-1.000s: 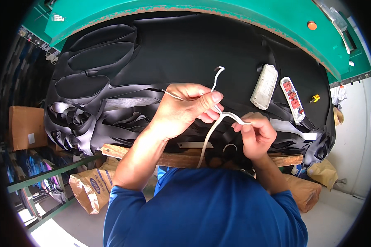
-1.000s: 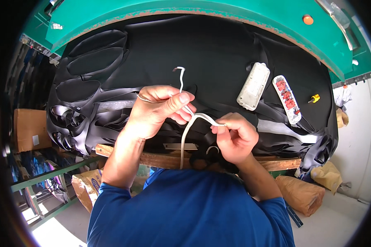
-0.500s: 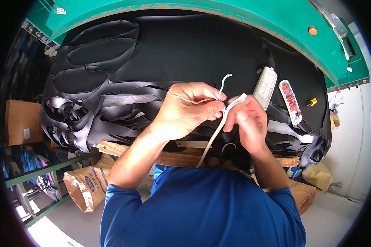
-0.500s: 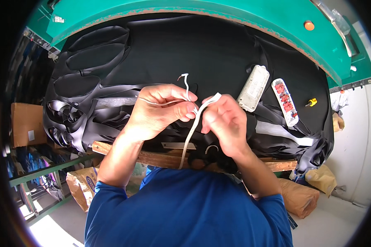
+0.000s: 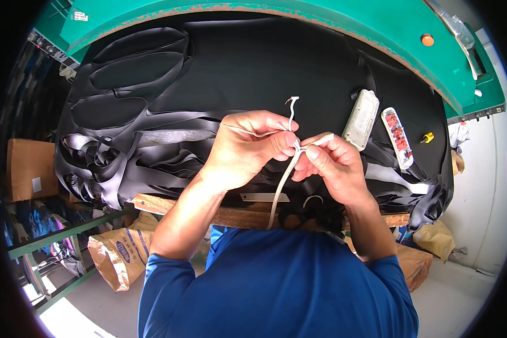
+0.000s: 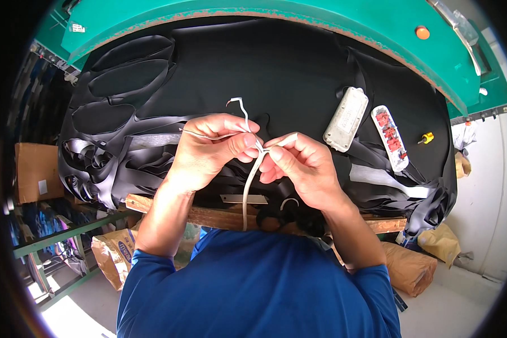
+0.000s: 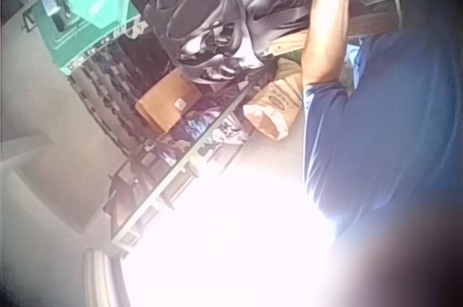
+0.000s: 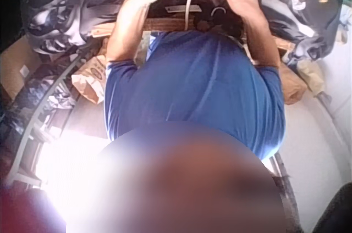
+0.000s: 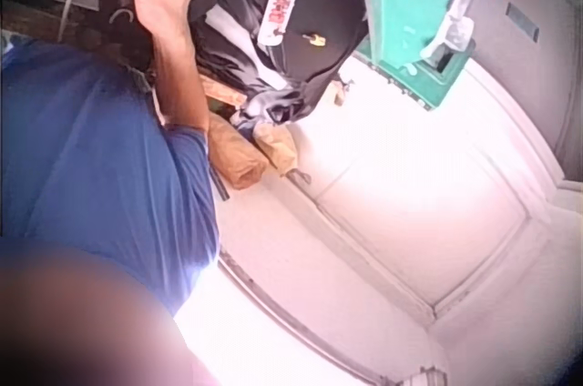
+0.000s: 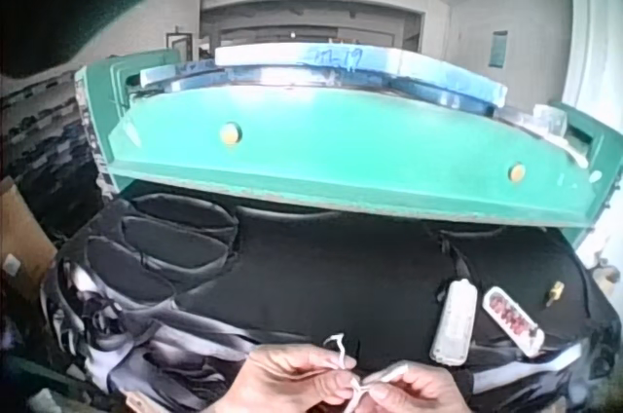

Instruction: Assemble product components by threading a cord through a plastic part and trimming it with scissors.

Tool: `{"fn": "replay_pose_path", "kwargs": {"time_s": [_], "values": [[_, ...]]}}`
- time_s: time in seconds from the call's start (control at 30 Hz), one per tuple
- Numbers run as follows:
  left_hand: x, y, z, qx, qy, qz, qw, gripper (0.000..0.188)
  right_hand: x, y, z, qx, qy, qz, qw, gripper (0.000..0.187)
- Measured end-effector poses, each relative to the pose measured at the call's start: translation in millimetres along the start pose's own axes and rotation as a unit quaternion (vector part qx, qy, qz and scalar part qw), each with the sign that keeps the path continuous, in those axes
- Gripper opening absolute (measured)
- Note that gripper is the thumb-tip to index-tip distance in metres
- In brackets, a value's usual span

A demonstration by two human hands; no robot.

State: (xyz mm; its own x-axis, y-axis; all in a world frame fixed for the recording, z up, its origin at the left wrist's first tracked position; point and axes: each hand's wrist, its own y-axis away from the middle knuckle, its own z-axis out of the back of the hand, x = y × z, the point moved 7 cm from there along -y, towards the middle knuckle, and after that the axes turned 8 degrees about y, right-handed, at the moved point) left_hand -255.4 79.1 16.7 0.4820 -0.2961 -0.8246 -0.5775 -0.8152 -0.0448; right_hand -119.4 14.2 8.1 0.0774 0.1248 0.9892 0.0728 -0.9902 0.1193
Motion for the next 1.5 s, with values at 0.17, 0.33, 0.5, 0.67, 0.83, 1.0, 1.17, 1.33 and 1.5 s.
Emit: {"fn": "replay_pose_path", "kwargs": {"time_s": [0.17, 0.33, 0.5, 0.67, 0.83, 1.0, 1.17, 1.33, 1.5], "values": [[-1, 0, -1, 0.006, 0.004, 0.009, 1.000, 0.017, 2, -2, 2, 0.013, -0.012, -0.003, 1.000, 0.017], [1, -3, -4, 0.056, -0.016, 0.020, 0.998, 0.016, 2, -7, 3, 0.024, -0.039, -0.062, 0.997, 0.014], [-5, -6, -15, 0.066, -0.140, 0.049, 0.987, 0.014, 10, -12, -2, 0.010, 0.054, -0.031, 0.998, 0.010], [-6, -8, -12, 0.028, -0.238, 0.056, 0.969, 0.015, 10, -14, 0, -0.020, 0.033, 0.051, 0.998, 0.008], [10, -1, -8, 0.028, -0.125, 0.116, 0.985, 0.016, 2, -14, 3, -0.035, -0.054, 0.011, 0.998, 0.005], [19, 5, -4, 0.017, -0.098, 0.121, 0.988, 0.018, -1, -13, 1, -0.036, -0.039, 0.023, 0.998, 0.003], [17, 10, 1, -0.009, -0.082, 0.076, 0.994, 0.017, -1, -10, 0, -0.050, -0.054, 0.015, 0.997, 0.005], [15, 14, 1, -0.007, -0.059, 0.070, 0.996, 0.017, -17, -1, -2, -0.038, -0.153, -0.003, 0.988, 0.009], [6, 12, -13, 0.039, -0.095, 0.034, 0.994, 0.013, -6, -10, 3, -0.007, -0.033, -0.051, 0.998, 0.018]]}}
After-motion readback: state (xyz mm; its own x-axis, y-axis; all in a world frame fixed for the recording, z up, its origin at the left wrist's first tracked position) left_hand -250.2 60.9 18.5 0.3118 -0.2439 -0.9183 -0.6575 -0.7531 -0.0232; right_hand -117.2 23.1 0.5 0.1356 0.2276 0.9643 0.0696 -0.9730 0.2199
